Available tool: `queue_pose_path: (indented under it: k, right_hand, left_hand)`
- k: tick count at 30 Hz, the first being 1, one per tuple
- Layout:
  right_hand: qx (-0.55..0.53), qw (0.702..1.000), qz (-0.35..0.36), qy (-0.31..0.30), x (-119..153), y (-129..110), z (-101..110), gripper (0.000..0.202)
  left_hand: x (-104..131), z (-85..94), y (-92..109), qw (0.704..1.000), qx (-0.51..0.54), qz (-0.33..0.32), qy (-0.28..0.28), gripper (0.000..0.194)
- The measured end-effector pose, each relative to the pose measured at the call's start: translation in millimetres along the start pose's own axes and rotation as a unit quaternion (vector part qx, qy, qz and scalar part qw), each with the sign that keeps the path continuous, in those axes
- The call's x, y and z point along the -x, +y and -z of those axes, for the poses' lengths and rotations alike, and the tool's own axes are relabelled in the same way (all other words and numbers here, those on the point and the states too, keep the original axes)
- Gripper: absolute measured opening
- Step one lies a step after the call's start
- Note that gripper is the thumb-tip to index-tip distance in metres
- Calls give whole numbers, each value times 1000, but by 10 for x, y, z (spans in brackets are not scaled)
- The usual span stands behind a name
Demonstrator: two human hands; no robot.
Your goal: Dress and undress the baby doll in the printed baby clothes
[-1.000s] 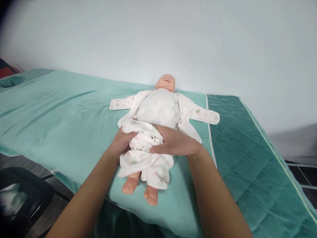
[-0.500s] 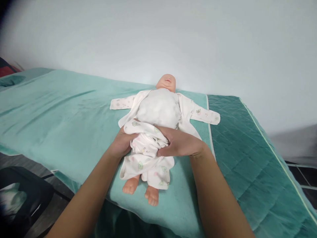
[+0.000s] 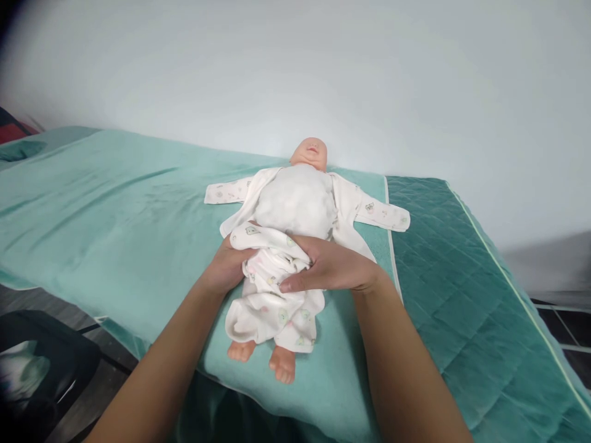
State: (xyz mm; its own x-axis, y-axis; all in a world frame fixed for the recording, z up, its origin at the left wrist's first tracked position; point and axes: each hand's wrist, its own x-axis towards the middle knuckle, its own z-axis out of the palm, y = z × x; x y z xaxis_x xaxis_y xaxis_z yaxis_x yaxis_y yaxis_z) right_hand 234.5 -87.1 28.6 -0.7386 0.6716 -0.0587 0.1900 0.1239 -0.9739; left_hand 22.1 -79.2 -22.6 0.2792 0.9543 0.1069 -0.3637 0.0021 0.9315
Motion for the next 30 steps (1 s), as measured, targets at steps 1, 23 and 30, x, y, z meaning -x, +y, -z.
queue_pose_path:
  k: [1,23,30]
  right_hand:
    - [-2,1000,-3,2,1,3,-3,68]
    - [61,988,31,140,-22,-125,-221,23]
    - [131,980,59,134,-67,-62,-249,10]
  left_hand:
    - [-1,3,-7,1000,-5,0,0,34]
    - [613,-420,394,990,51,81,107,39]
    - [1065,-681,401,967,37,180,177,29]
